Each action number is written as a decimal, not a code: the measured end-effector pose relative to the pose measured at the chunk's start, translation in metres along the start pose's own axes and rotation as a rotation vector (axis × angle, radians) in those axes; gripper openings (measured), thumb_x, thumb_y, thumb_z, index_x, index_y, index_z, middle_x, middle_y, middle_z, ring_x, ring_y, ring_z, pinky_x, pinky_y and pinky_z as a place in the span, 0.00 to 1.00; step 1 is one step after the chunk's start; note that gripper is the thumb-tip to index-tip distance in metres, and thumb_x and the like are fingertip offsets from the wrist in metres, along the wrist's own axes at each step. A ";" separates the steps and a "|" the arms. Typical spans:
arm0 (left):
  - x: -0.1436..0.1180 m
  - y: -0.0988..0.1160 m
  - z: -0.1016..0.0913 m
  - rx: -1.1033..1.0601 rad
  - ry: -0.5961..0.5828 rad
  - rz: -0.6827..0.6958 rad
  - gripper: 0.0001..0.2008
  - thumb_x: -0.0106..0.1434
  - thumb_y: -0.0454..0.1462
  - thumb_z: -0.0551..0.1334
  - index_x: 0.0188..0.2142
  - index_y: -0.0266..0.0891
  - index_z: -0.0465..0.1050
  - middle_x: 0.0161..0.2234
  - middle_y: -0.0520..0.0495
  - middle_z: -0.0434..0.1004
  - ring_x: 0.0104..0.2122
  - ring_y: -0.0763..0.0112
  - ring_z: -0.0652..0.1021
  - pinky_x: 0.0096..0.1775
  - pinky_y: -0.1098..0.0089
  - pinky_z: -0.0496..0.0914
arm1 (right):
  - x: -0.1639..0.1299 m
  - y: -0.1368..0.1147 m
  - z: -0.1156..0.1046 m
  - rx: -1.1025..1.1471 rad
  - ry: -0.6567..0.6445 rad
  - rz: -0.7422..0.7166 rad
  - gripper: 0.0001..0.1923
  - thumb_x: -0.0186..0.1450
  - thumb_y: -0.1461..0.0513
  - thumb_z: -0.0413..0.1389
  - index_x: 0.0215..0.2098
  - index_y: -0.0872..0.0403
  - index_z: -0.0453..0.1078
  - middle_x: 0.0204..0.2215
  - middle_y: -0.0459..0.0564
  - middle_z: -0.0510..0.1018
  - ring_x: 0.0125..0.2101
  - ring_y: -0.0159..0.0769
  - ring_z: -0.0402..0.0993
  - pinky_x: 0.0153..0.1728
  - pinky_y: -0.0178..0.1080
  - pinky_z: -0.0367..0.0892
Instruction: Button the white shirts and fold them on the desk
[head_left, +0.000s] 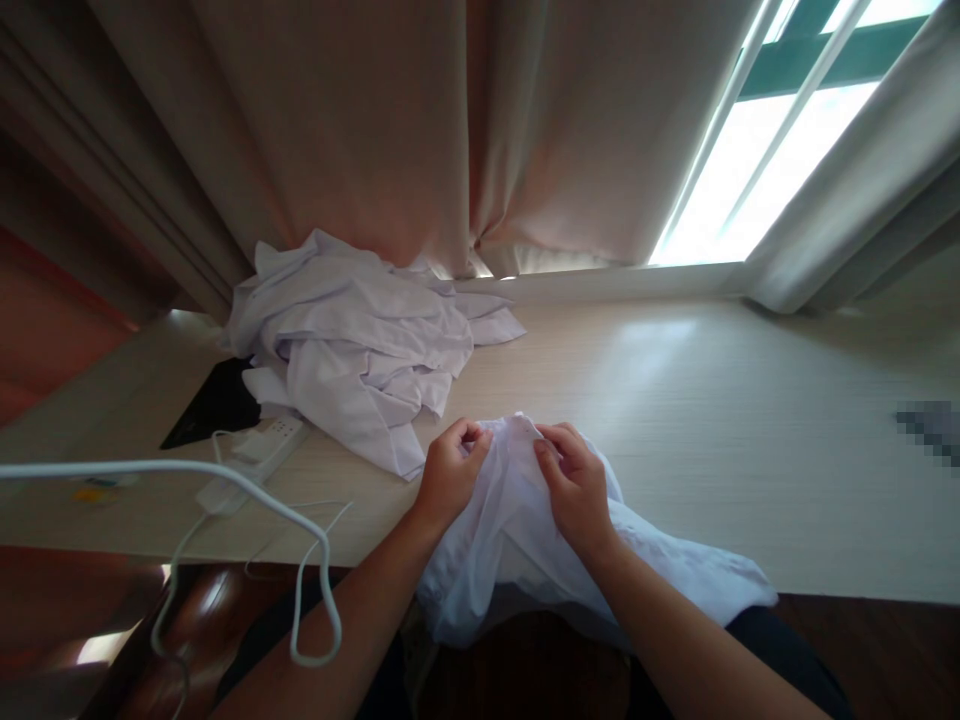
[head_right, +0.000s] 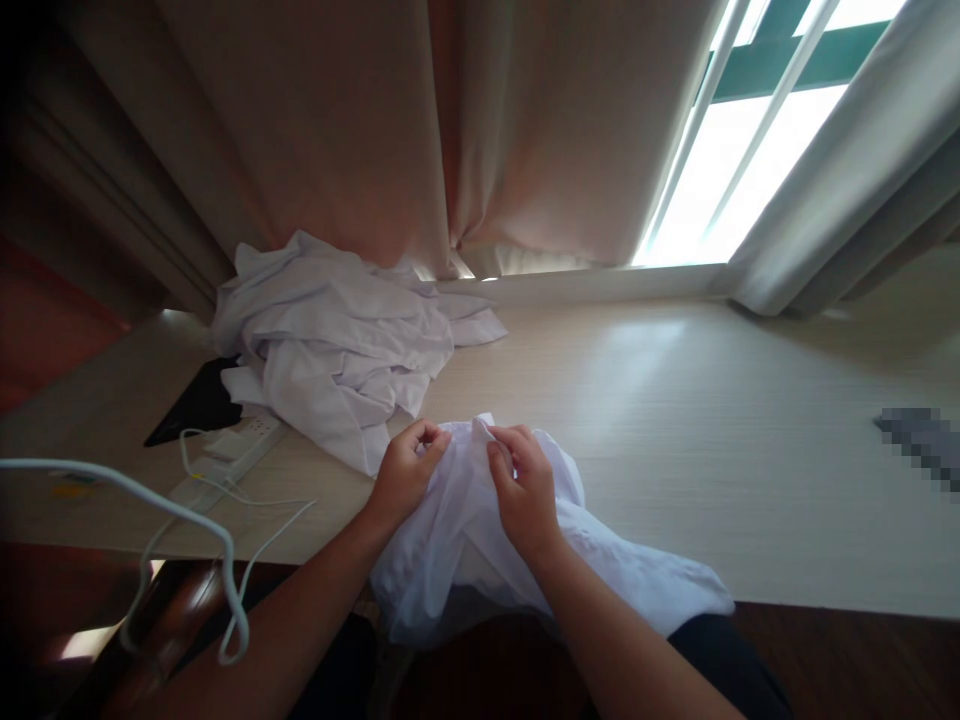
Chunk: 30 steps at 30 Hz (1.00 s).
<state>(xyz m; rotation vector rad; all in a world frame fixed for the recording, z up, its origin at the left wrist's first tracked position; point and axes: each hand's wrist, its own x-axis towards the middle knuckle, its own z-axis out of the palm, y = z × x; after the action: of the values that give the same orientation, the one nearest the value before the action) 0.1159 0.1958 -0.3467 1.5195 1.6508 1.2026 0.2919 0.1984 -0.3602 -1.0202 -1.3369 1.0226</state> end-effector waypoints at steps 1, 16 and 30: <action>-0.001 0.000 0.002 -0.073 -0.024 -0.045 0.14 0.64 0.45 0.62 0.27 0.37 0.70 0.25 0.53 0.69 0.28 0.72 0.69 0.33 0.73 0.63 | -0.002 -0.001 0.002 -0.066 -0.011 -0.075 0.11 0.68 0.60 0.55 0.46 0.49 0.77 0.37 0.49 0.75 0.39 0.38 0.72 0.41 0.40 0.66; -0.014 0.002 0.008 -0.767 -0.141 -0.410 0.14 0.59 0.44 0.69 0.31 0.34 0.73 0.25 0.52 0.68 0.26 0.77 0.67 0.30 0.76 0.62 | -0.012 0.011 0.013 -0.248 -0.171 -0.230 0.18 0.68 0.64 0.52 0.52 0.45 0.75 0.36 0.52 0.72 0.38 0.41 0.70 0.43 0.44 0.66; -0.019 0.000 0.003 -0.610 -0.126 -0.379 0.19 0.58 0.50 0.68 0.31 0.34 0.75 0.24 0.51 0.68 0.24 0.77 0.65 0.28 0.75 0.61 | -0.014 0.010 0.017 -0.296 -0.269 -0.245 0.24 0.67 0.65 0.52 0.59 0.42 0.70 0.40 0.53 0.74 0.40 0.42 0.71 0.45 0.45 0.66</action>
<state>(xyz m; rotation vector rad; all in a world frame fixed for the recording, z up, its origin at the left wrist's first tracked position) 0.1217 0.1782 -0.3507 0.8428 1.2509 1.2165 0.2754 0.1870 -0.3741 -0.9259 -1.8271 0.8103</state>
